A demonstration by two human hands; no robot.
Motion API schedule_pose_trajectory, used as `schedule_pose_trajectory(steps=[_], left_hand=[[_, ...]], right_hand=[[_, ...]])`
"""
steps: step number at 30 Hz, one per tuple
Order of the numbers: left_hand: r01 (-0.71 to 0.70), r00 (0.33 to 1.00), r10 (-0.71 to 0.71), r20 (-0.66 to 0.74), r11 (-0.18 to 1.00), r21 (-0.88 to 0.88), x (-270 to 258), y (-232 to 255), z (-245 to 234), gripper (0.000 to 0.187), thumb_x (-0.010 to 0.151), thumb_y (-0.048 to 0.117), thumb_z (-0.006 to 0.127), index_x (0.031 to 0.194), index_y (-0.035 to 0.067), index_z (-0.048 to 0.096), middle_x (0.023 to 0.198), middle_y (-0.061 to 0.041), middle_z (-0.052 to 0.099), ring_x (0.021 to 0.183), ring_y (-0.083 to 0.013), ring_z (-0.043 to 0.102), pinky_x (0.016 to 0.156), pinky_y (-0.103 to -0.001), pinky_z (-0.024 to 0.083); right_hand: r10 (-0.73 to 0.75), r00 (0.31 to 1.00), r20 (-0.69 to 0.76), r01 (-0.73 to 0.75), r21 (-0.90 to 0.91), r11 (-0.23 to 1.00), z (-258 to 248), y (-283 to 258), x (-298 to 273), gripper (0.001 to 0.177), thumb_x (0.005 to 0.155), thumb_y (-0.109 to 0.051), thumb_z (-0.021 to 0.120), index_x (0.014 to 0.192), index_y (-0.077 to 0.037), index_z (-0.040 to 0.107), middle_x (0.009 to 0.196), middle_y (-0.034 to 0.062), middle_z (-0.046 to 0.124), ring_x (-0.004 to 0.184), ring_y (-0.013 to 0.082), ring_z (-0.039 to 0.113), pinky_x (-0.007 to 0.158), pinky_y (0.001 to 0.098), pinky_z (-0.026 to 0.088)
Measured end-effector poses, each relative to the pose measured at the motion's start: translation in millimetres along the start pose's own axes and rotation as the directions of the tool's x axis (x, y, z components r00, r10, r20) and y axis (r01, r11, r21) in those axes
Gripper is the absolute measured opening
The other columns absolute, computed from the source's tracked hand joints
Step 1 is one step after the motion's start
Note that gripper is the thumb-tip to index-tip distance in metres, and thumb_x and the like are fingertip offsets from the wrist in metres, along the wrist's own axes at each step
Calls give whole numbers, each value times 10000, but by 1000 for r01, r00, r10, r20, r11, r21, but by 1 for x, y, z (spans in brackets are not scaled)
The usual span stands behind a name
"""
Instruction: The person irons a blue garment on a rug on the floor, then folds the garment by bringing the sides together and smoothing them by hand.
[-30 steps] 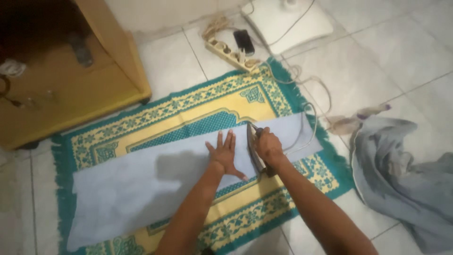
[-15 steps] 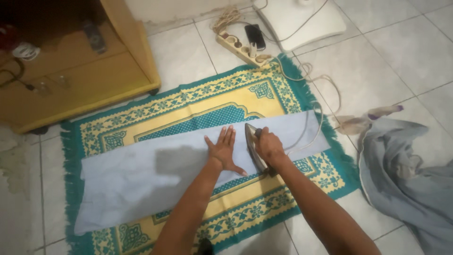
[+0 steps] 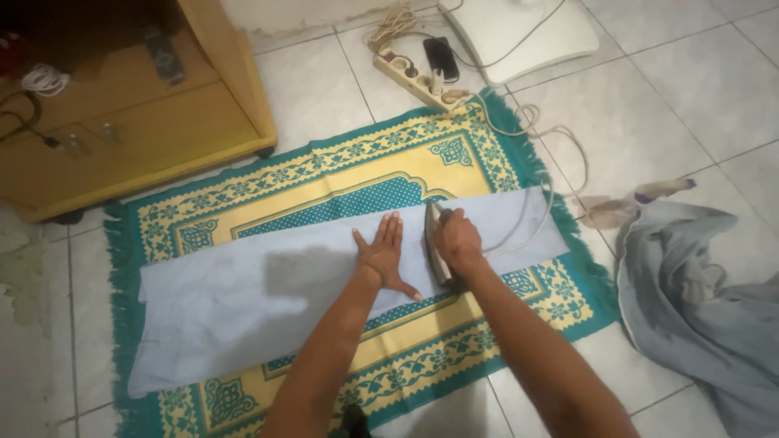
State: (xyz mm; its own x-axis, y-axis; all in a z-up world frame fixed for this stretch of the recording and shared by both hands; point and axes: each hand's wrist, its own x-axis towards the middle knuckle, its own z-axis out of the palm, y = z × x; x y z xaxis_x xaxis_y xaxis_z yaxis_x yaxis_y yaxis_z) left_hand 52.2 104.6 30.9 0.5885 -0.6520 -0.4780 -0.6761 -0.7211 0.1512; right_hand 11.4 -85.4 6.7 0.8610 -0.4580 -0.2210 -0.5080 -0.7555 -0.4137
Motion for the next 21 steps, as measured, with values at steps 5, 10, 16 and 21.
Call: schedule_pose_trajectory(steps=[5,10,16,21], left_hand=[[26,999,-27,-29,999,-28,0,-1,2,1787,330,869,832,1618,-7,-43,1726,-124,-135,1596,-276,-106,1080,-863,112],[24,999,-24,-33,1000,0,-1,0,0,1785,342,881,820,1615,-19,-49,1728,-136,-142,1592,-289,-109,1069,-873,121],[30,1000,-30,2,1000,11,0,2,9,1792,352,903,802,1609,-24,-76,1717,-139,-164,1585,-297,-130,1064,-881,109],[41,999,-40,-15,999,28,3,0,6,1802,335,907,797,1607,-33,-65,1723,-135,-153,1589,-294,-122,1067,-873,113]], right_hand=[[-108,994,-12,108,-23,994,3,8,-10,494,1014,-422,553,1163,46,505,971,321,700,947,504,678,858,563,541],[-113,993,-37,112,-36,993,5,11,-4,412,969,-327,590,1149,38,526,957,305,709,924,499,680,840,570,539],[-160,987,-2,159,-31,987,1,1,-8,449,1018,-390,556,1161,35,536,972,298,715,952,492,688,866,563,545],[-63,998,-3,63,-31,998,-9,-3,1,479,978,-402,594,1157,36,523,1001,312,697,966,497,674,866,565,534]])
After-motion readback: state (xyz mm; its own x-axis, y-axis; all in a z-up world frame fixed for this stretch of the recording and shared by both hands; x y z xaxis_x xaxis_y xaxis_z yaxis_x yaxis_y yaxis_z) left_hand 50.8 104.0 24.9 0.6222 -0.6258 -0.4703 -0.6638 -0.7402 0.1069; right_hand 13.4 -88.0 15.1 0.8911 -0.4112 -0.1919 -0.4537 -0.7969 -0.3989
